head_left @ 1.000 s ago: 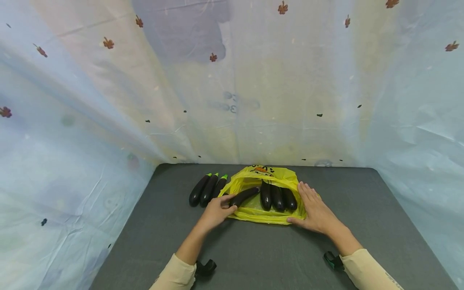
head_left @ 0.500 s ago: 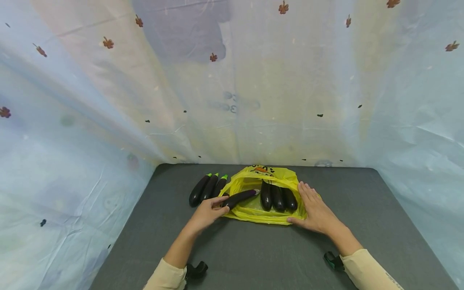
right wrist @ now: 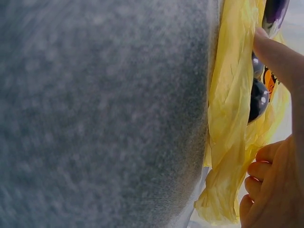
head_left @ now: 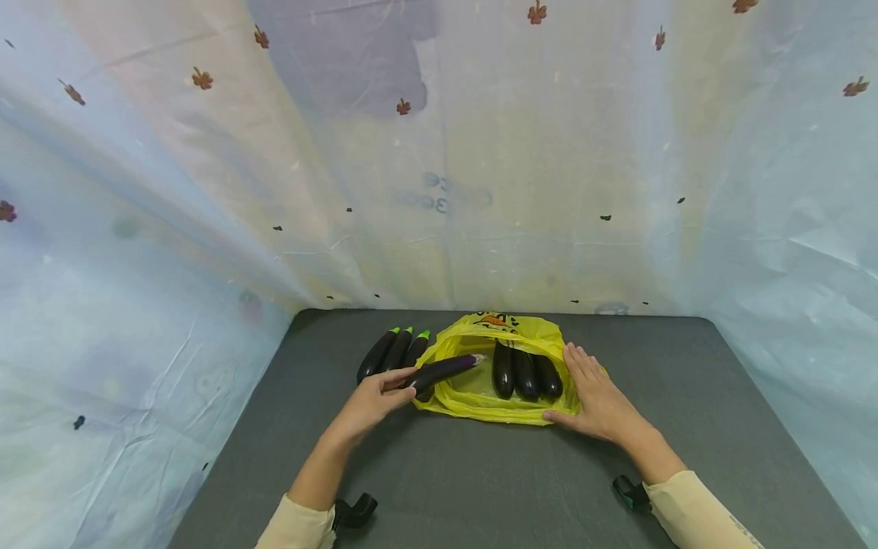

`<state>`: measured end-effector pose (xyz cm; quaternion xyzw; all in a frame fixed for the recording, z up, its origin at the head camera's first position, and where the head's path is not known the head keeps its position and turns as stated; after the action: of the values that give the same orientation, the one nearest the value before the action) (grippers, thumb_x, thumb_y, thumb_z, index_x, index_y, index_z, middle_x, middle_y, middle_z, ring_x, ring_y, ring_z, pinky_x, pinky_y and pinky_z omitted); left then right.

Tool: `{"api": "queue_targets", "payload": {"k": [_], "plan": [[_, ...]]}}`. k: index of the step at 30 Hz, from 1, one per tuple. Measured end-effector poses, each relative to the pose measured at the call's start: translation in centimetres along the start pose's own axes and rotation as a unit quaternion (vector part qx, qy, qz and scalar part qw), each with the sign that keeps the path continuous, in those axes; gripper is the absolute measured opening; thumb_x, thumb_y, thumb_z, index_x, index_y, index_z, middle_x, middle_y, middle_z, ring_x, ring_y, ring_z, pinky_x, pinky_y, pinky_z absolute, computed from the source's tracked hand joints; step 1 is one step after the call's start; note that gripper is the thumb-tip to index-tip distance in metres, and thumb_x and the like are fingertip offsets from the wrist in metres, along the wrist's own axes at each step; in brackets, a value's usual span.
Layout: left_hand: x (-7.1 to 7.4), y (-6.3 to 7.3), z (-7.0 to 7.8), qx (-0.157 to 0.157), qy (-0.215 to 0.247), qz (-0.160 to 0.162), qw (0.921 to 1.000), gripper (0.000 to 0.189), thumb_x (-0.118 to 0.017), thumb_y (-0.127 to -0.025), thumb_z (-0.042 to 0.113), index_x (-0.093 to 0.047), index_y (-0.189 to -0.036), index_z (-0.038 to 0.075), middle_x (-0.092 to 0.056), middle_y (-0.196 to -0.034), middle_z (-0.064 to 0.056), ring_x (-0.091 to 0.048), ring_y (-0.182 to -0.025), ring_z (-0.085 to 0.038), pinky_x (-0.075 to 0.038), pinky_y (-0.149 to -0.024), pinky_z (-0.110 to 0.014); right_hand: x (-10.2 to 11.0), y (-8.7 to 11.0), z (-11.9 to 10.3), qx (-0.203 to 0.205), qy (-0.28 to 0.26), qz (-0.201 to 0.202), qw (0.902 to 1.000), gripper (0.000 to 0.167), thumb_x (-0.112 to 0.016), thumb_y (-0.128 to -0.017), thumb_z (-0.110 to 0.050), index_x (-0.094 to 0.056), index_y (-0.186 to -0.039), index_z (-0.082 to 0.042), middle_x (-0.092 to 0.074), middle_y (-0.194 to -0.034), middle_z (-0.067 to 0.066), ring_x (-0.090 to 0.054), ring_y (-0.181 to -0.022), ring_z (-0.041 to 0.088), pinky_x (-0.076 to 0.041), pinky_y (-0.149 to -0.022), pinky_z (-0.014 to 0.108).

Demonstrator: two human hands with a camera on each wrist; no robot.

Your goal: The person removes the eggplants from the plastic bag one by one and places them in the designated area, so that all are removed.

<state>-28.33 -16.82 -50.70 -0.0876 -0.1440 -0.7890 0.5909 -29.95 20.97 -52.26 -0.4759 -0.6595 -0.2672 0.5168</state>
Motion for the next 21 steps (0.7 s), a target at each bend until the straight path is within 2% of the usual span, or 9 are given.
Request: {"api": "queue_targets", "payload": {"k": [9,13,21], "plan": [[2.1,0.5,-0.9,0.01,0.064,-0.008,0.9978,0.059,-0.071,-0.107,0.021,-0.051,-0.159,0.004,-0.056,-0.153,-0.027,-0.064,-0.134,-0.035,-0.048,-0.115,-0.055,-0.1,0.0,0.2,-0.003,-0.003,-0.007,1.0,0.13,-0.077,-0.088,-0.072,-0.01,-0.171,0.003,-0.009,-0.178,0.025,-0.013,-0.163,0.047,-0.016,-0.129,0.065],[3.3,0.6,-1.2,0.015,0.085,0.007,0.9963,0.057,-0.069,-0.108,0.017,-0.05,-0.16,0.004,-0.052,-0.156,-0.028,-0.063,-0.136,-0.035,-0.047,-0.116,-0.052,-0.3,0.0,0.4,-0.01,-0.006,-0.016,0.9998,0.131,-0.077,-0.088,-0.073,-0.009,-0.171,0.002,-0.006,-0.178,0.024,-0.011,-0.163,0.046,-0.014,-0.13,0.064],[5.6,1.0,-1.5,0.01,0.109,0.045,0.993,0.059,-0.068,-0.108,0.016,-0.047,-0.162,0.005,-0.035,-0.167,-0.027,-0.055,-0.144,-0.038,-0.045,-0.117,-0.048,-0.3,0.0,0.4,-0.009,-0.003,-0.015,0.9998,0.131,-0.076,-0.088,-0.073,-0.01,-0.171,0.003,-0.009,-0.177,0.027,-0.012,-0.163,0.047,-0.016,-0.129,0.066]]}}
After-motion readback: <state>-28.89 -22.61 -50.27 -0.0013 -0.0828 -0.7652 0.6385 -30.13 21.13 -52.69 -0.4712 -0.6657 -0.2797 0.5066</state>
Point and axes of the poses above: each hand's wrist, its own y-axis away from the middle knuckle, its own x-axis out of the back of the hand, z = x × y, the point moved 10 cm from there along -y, towards the middle knuckle
